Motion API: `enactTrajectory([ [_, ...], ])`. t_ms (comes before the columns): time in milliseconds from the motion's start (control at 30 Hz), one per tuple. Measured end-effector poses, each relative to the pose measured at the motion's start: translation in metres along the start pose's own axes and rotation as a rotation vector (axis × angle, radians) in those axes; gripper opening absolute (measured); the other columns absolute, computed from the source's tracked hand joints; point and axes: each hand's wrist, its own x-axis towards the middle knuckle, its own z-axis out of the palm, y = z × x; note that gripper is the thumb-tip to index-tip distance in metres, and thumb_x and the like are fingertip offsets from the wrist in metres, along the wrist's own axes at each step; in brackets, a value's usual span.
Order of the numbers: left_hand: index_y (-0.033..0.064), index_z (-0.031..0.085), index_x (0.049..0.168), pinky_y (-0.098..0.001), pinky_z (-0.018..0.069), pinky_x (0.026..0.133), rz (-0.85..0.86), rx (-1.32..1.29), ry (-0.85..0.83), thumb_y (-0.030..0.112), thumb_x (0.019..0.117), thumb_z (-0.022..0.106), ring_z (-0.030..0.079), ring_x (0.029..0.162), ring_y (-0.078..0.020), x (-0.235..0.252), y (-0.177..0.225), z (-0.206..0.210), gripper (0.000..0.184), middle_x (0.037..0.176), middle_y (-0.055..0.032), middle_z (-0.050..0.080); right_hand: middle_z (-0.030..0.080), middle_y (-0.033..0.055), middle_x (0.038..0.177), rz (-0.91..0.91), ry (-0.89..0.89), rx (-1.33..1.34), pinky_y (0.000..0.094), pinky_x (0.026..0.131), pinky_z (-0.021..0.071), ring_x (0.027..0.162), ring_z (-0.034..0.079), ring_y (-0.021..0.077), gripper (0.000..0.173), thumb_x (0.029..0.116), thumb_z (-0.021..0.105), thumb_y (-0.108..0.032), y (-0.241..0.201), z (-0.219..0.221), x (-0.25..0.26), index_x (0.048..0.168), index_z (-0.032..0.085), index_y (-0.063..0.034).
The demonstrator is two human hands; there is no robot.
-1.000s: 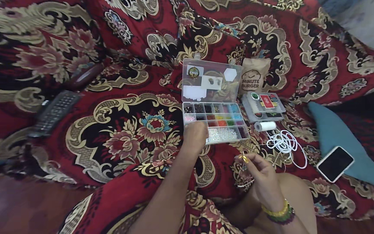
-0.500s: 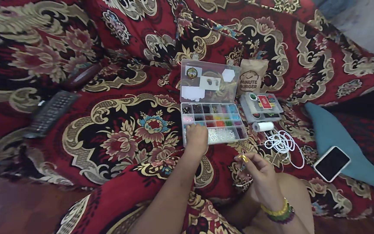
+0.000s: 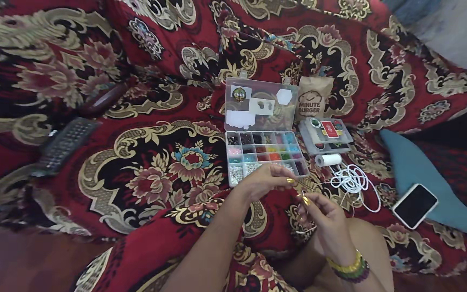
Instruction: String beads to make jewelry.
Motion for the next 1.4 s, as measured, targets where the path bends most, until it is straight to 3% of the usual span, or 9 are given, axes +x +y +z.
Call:
enactTrajectory([
  [133, 0.0097, 0.071, 0.098, -0.0225, 0.0572, 0.077, -0.020, -0.019, -0.096, 0.002, 0.0994, 0.057, 0.070, 0.080, -0.0038, 0.002, -0.005, 0.003, 0.016, 0.088, 0.0050, 0.075, 0.070, 0.0003, 0.072, -0.021, 0.004, 0.010, 0.0215, 0.053, 0.0576, 0.057, 0.065, 0.0063, 0.016, 0.0986, 0.057, -0.006, 0.002, 0.000, 0.000, 0.103, 0.072, -0.0009],
  [567, 0.0107, 0.067, 0.094, -0.0242, 0.0593, 0.077, -0.116, -0.027, -0.119, 0.007, 0.1052, 0.051, 0.072, 0.079, -0.0049, 0.004, -0.007, 0.011, 0.019, 0.087, 0.0052, 0.074, 0.074, 0.0023, 0.076, -0.076, 0.004, -0.012, 0.0212, 0.051, 0.0576, 0.056, 0.067, 0.0068, 0.011, 0.0966, 0.059, -0.005, 0.008, 0.001, -0.001, 0.094, 0.070, -0.0028],
  [1400, 0.0075, 0.068, 0.093, -0.0224, 0.0575, 0.074, -0.100, 0.095, -0.115, 0.005, 0.1010, 0.058, 0.070, 0.076, -0.0038, 0.004, -0.006, 0.011, 0.013, 0.083, 0.0048, 0.074, 0.072, 0.0016, 0.073, -0.025, 0.018, -0.077, 0.0208, 0.050, 0.0568, 0.056, 0.067, 0.0069, 0.012, 0.0958, 0.059, -0.007, 0.009, 0.002, -0.002, 0.089, 0.069, -0.0036],
])
